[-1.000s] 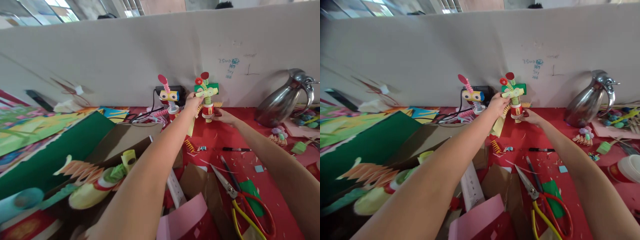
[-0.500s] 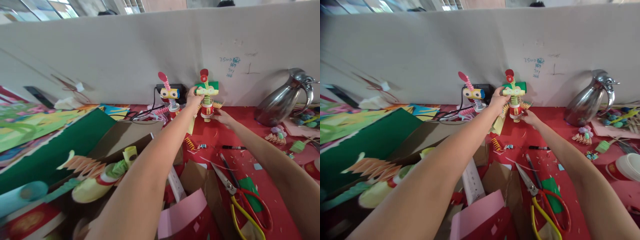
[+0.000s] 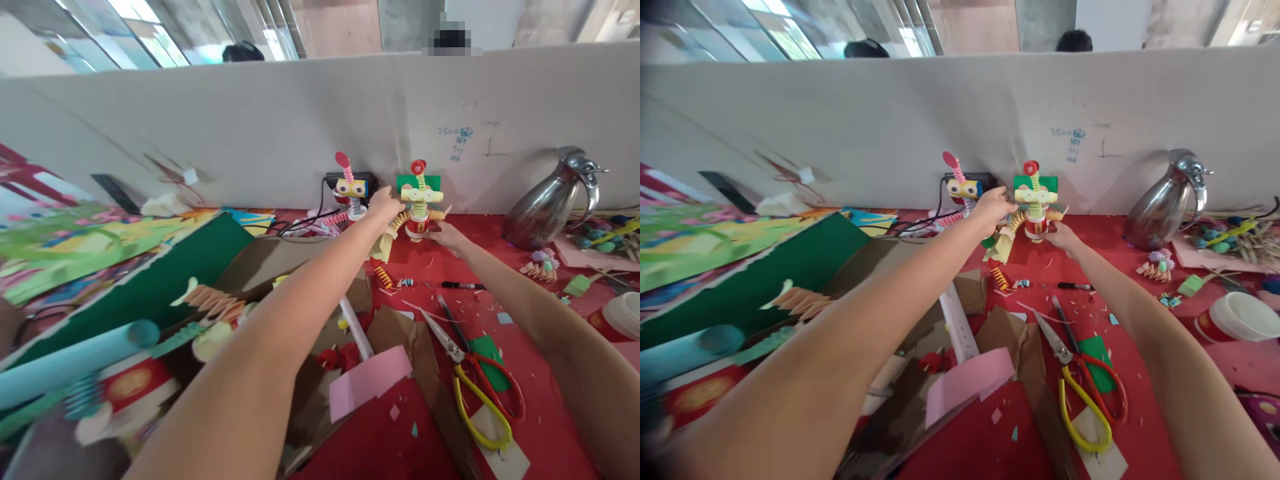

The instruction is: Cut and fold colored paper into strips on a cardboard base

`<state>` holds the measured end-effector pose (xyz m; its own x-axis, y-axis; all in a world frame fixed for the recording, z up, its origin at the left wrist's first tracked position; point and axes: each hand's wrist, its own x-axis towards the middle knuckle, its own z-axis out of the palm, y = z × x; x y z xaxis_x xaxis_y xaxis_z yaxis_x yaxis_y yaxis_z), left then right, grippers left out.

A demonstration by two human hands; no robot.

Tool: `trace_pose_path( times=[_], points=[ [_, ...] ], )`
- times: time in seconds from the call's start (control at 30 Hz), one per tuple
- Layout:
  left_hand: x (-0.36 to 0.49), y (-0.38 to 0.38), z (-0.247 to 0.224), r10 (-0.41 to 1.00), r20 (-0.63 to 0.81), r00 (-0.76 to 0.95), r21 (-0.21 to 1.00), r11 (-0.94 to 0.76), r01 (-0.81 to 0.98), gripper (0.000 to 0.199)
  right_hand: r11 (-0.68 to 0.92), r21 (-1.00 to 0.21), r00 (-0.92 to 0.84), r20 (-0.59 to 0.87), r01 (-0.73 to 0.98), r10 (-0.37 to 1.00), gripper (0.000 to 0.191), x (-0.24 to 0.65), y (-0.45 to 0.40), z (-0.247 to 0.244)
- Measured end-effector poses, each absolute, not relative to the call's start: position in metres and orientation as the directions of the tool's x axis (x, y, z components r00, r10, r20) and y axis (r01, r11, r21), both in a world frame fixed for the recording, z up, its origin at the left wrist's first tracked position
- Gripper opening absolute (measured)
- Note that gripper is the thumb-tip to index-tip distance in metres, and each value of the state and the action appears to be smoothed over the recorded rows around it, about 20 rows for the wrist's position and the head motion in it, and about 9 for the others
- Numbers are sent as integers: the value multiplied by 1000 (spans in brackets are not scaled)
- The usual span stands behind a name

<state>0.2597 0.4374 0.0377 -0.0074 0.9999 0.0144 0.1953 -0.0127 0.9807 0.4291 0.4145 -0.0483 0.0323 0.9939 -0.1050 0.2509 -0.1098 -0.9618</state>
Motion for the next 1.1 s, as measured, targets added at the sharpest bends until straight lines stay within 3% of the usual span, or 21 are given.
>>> trace_pose_path(
  times=[0.13,0.33,0.53,0.67,0.8,0.97,1.1],
  points=[
    [249,409,50,998,-53,-25,953,58,297,84,-120,-950,119,-89,287,989,46,414,416,-46],
    [230,380,53,999,-37,-5,900,35,434,82,-175,-912,243,-87,371,966,54,397,424,-51],
    [222,371,49,993,6,121,841,-71,536,72,-209,-876,279,-89,435,956,33,394,431,-50],
    [241,381,34,965,119,234,690,-250,679,66,-183,-867,278,-54,463,959,27,397,427,-52],
    [261,390,28,939,145,312,558,-338,758,63,-157,-858,298,-5,489,955,21,410,419,-50],
    [267,393,26,931,134,340,548,-355,757,55,-112,-841,378,115,529,919,11,431,422,-28],
    [267,395,17,926,131,354,537,-366,760,58,-71,-839,381,168,540,909,14,432,429,-10]
  ],
)
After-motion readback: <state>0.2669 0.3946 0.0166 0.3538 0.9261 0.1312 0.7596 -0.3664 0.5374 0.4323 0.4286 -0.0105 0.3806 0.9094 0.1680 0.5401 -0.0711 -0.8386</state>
